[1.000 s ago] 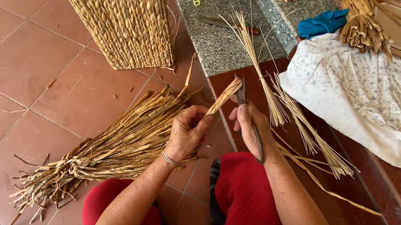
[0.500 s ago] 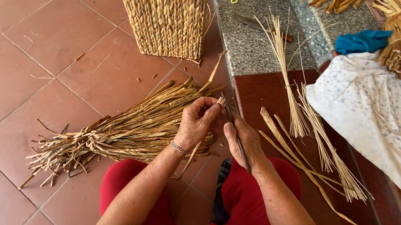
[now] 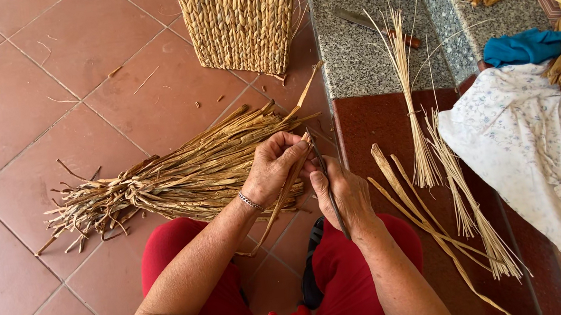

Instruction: The person sits on a tiled floor and uses shears to trim and split dried plant stalks from a bundle. They repeatedly pick up stalks, cut them, and place the trimmed pieces aside, continuing the process throughout the clip.

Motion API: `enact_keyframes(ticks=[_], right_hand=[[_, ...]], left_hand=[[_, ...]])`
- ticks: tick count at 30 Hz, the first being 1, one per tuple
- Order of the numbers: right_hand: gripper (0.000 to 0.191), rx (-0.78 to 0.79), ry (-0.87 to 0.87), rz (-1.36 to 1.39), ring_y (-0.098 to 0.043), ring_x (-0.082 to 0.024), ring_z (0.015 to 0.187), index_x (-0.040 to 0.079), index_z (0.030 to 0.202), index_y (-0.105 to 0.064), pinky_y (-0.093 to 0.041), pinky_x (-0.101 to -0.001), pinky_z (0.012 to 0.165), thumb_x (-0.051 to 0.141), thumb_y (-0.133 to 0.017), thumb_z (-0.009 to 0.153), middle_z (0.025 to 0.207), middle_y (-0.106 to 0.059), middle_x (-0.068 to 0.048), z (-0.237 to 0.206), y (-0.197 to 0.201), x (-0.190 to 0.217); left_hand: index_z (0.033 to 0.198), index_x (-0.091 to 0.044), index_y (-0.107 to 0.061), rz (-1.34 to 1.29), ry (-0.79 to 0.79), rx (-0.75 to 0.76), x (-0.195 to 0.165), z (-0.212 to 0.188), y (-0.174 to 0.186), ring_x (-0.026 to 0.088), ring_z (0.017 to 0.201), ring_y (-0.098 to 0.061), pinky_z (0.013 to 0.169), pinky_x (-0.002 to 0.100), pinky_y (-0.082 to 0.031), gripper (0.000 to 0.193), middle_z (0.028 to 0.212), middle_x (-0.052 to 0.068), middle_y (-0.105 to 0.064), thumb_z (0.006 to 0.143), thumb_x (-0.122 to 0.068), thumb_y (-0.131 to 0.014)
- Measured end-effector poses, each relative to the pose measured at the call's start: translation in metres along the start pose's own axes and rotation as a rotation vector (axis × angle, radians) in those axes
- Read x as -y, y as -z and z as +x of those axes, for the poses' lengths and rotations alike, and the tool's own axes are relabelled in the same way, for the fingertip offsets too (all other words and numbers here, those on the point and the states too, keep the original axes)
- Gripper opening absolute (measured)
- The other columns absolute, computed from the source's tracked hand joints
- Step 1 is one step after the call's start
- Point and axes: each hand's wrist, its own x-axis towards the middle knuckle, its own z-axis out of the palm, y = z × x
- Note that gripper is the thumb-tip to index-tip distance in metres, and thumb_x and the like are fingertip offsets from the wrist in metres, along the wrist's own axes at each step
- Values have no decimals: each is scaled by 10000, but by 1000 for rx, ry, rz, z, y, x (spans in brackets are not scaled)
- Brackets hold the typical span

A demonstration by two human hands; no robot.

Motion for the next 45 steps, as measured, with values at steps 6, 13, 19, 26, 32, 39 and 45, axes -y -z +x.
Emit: enact_keyframes(ticks=[6,13,19,26,32,39,45], right_hand=[[570,-44,-34,-78,-665,-208,497,69,1024,-644,-546,-371,472,527,-309,1072,552,-611,-21,-3,-15,-19],[454,-168,-38,514,-526,-75,555,32,1103,-673,-451,-227,466,472,-577,1049,708,-553,-1,5,-8,-30],[385,-34,-237,756,-552,-77,508,54,1093,-696,-457,-260,424,398,-721,920,718,-644,-28,9,-2,-22],[169,-408,-158,1133,-593,-95,653,115,1049,-647,-503,-259,576,284,-656,1045,850,-692,-34,16,19,-32],[177,-130,-14,1155,-575,-116,675,107,1040,-676,-445,-258,560,263,-610,1095,882,-701,-51,8,30,-37],[232,483,-66,295,-592,-102,565,82,1004,-713,-514,-270,537,303,-699,934,717,-694,-34,-5,4,-41],[666,563,108,372,-655,-62,661,87,1289,-657,-575,-274,587,564,-739,832,821,-712,40,-9,-7,-32]], left_hand=[[1089,44,-608,61,24,-51,6,0,2,151,811,-728,720,312,-650,171,927,125,-718,1040,-120,-612],[1088,-32,-680,148,-15,-53,10,-1,3,89,850,-647,739,265,-574,125,961,34,-710,1029,-141,-699],[1090,-84,-696,138,2,-44,6,-7,-11,61,885,-683,755,252,-596,173,993,-10,-738,966,-202,-670],[1224,74,-748,549,405,103,13,-16,8,345,771,-686,684,414,-571,769,950,322,-736,1110,-606,-408],[1492,47,-298,-204,91,-315,15,24,57,319,1037,-767,921,504,-650,799,1193,247,-713,1031,-581,-475],[1432,-67,-396,-247,-390,-854,-47,30,164,149,617,-591,532,334,-526,504,809,50,-656,1066,-404,-471],[1259,-70,-690,185,-332,-659,-60,12,139,54,452,-379,371,264,-309,365,612,-46,-506,1066,-321,-507]])
